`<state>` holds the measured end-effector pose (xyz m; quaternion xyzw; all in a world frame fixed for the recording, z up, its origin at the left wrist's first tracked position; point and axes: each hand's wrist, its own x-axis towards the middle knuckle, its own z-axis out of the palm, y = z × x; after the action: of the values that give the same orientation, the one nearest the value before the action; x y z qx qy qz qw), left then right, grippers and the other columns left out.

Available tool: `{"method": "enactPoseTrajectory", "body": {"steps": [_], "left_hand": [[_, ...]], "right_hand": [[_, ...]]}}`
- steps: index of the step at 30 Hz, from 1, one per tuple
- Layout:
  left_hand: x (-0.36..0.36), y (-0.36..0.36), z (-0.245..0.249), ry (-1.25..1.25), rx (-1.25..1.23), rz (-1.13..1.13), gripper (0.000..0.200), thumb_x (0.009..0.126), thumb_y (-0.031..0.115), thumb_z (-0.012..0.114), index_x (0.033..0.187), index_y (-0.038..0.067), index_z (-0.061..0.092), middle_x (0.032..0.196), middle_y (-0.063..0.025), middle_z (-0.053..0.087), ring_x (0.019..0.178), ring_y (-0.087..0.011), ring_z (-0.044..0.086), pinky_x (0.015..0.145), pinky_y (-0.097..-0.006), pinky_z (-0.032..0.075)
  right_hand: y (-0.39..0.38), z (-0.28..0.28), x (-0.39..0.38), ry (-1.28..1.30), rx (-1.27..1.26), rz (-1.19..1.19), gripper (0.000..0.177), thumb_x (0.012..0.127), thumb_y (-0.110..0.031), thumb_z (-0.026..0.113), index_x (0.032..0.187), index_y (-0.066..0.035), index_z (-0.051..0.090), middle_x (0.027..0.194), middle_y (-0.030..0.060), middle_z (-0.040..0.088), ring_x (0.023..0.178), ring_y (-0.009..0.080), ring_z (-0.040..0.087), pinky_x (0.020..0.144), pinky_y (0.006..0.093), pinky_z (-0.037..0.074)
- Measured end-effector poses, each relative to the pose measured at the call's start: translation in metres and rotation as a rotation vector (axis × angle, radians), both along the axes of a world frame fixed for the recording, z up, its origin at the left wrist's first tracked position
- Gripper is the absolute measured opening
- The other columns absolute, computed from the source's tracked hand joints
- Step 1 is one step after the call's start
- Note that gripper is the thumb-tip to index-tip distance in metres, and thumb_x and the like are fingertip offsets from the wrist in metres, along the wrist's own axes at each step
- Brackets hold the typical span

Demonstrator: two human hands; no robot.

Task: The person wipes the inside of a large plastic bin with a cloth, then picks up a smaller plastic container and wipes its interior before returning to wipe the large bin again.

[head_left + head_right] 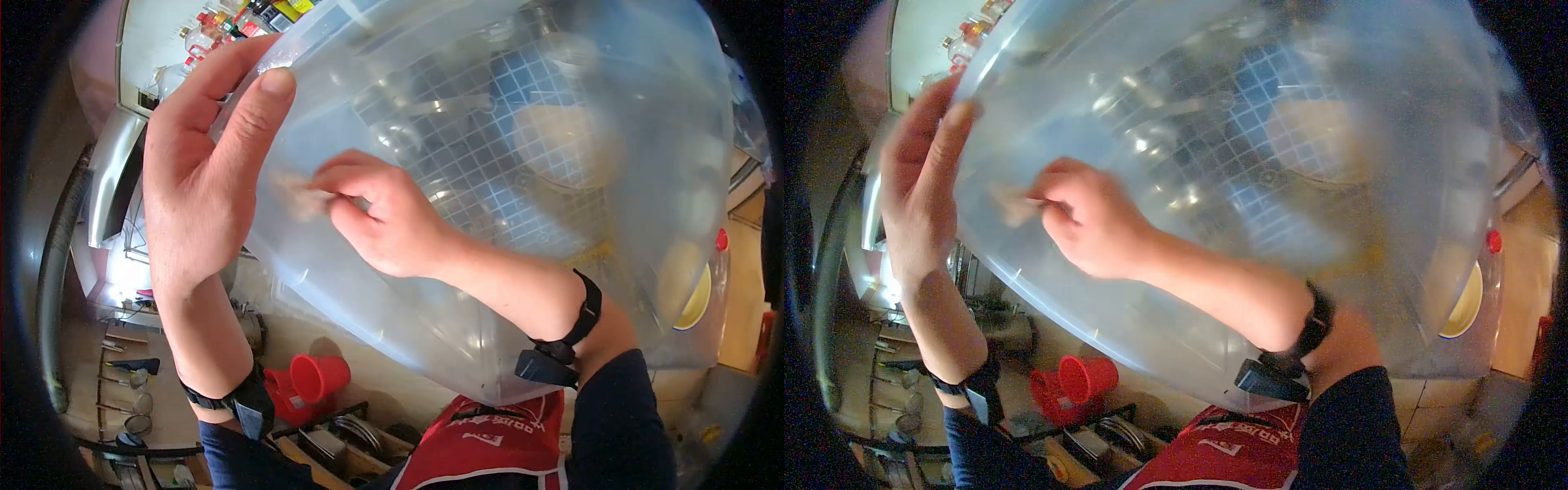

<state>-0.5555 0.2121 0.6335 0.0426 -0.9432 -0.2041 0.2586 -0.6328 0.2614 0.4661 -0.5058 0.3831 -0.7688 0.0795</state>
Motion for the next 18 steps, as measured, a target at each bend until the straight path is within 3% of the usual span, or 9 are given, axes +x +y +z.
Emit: {"method": "enactPoseTrajectory", "body": {"steps": [3, 4, 6, 9, 11, 12, 14, 17, 18], "left_hand": [[0.000, 0.002, -0.001, -0.001, 0.016, 0.029, 0.038, 0.095, 0.019, 0.058, 0.126, -0.004, 0.055, 0.114, -0.0056, 0.063, 0.105, -0.0103, 0.056, 0.094, -0.0238, 0.041], [0.000, 0.002, -0.001, -0.003, 0.011, 0.033, 0.039, 0.095, 0.019, 0.059, 0.126, -0.003, 0.055, 0.114, -0.0058, 0.063, 0.106, -0.0104, 0.056, 0.095, -0.0241, 0.041], [0.001, 0.002, -0.002, -0.002, 0.016, 0.027, 0.039, 0.095, 0.020, 0.059, 0.127, -0.003, 0.055, 0.115, -0.0061, 0.063, 0.107, -0.0106, 0.055, 0.096, -0.0243, 0.040], [0.000, 0.004, -0.004, 0.013, 0.034, 0.004, 0.040, 0.095, 0.020, 0.060, 0.128, -0.003, 0.054, 0.117, -0.0067, 0.062, 0.109, -0.0113, 0.055, 0.097, -0.0249, 0.040], [0.001, 0.001, -0.006, 0.031, 0.054, -0.008, 0.041, 0.094, 0.019, 0.060, 0.128, -0.003, 0.054, 0.118, -0.0070, 0.062, 0.110, -0.0116, 0.055, 0.098, -0.0252, 0.040], [0.002, -0.001, -0.005, 0.025, 0.019, -0.023, 0.040, 0.095, 0.019, 0.060, 0.128, -0.003, 0.054, 0.118, -0.0070, 0.062, 0.110, -0.0116, 0.055, 0.098, -0.0252, 0.040], [0.000, -0.002, -0.005, 0.018, -0.020, -0.042, 0.040, 0.095, 0.019, 0.059, 0.128, -0.003, 0.054, 0.118, -0.0070, 0.062, 0.109, -0.0116, 0.055, 0.098, -0.0253, 0.039], [-0.002, -0.003, -0.007, 0.068, 0.054, 0.078, 0.040, 0.095, 0.019, 0.059, 0.128, -0.003, 0.054, 0.117, -0.0066, 0.062, 0.108, -0.0116, 0.055, 0.098, -0.0248, 0.039], [-0.001, -0.004, -0.007, 0.068, 0.047, 0.069, 0.041, 0.095, 0.020, 0.059, 0.128, -0.004, 0.054, 0.116, -0.0063, 0.062, 0.108, -0.0115, 0.055, 0.098, -0.0247, 0.039]], "right_hand": [[0.007, -0.025, -0.008, 0.175, -0.035, 0.103, 0.018, 0.075, 0.008, 0.057, 0.082, -0.006, 0.066, 0.089, 0.0066, 0.061, 0.084, 0.0218, 0.059, 0.072, 0.0313, 0.046], [0.015, -0.030, -0.009, 0.123, 0.021, 0.143, 0.018, 0.070, 0.009, 0.058, 0.074, -0.008, 0.063, 0.084, 0.0043, 0.060, 0.082, 0.0209, 0.058, 0.070, 0.0315, 0.045], [0.026, -0.054, -0.015, 0.349, 0.175, 0.033, 0.020, 0.069, 0.010, 0.057, 0.075, -0.007, 0.064, 0.083, 0.0051, 0.059, 0.082, 0.0210, 0.058, 0.069, 0.0315, 0.046], [0.038, -0.108, -0.029, 0.467, 0.317, 0.012, 0.021, 0.070, 0.011, 0.055, 0.077, -0.007, 0.065, 0.083, 0.0060, 0.059, 0.084, 0.0220, 0.057, 0.070, 0.0313, 0.046], [0.037, -0.123, -0.040, 0.275, 0.563, -0.022, 0.020, 0.074, 0.010, 0.055, 0.081, -0.006, 0.066, 0.086, 0.0075, 0.061, 0.086, 0.0217, 0.059, 0.073, 0.0305, 0.047], [0.031, -0.114, -0.044, 0.281, 0.564, -0.021, 0.020, 0.074, 0.010, 0.055, 0.081, -0.006, 0.066, 0.086, 0.0075, 0.061, 0.086, 0.0217, 0.059, 0.073, 0.0305, 0.047], [0.013, -0.074, -0.051, -0.194, 0.425, -0.097, 0.017, 0.078, 0.007, 0.056, 0.084, -0.005, 0.067, 0.088, 0.0094, 0.063, 0.087, 0.0206, 0.061, 0.075, 0.0303, 0.048], [-0.001, -0.030, -0.028, -0.205, 0.347, -0.062, 0.014, 0.080, 0.005, 0.059, 0.087, -0.004, 0.067, 0.089, 0.0105, 0.064, 0.085, 0.0185, 0.061, 0.072, 0.0297, 0.048], [-0.002, -0.023, -0.009, -0.131, 0.191, -0.048, 0.014, 0.079, 0.005, 0.060, 0.087, -0.003, 0.067, 0.087, 0.0098, 0.063, 0.083, 0.0187, 0.061, 0.071, 0.0299, 0.048]]}}
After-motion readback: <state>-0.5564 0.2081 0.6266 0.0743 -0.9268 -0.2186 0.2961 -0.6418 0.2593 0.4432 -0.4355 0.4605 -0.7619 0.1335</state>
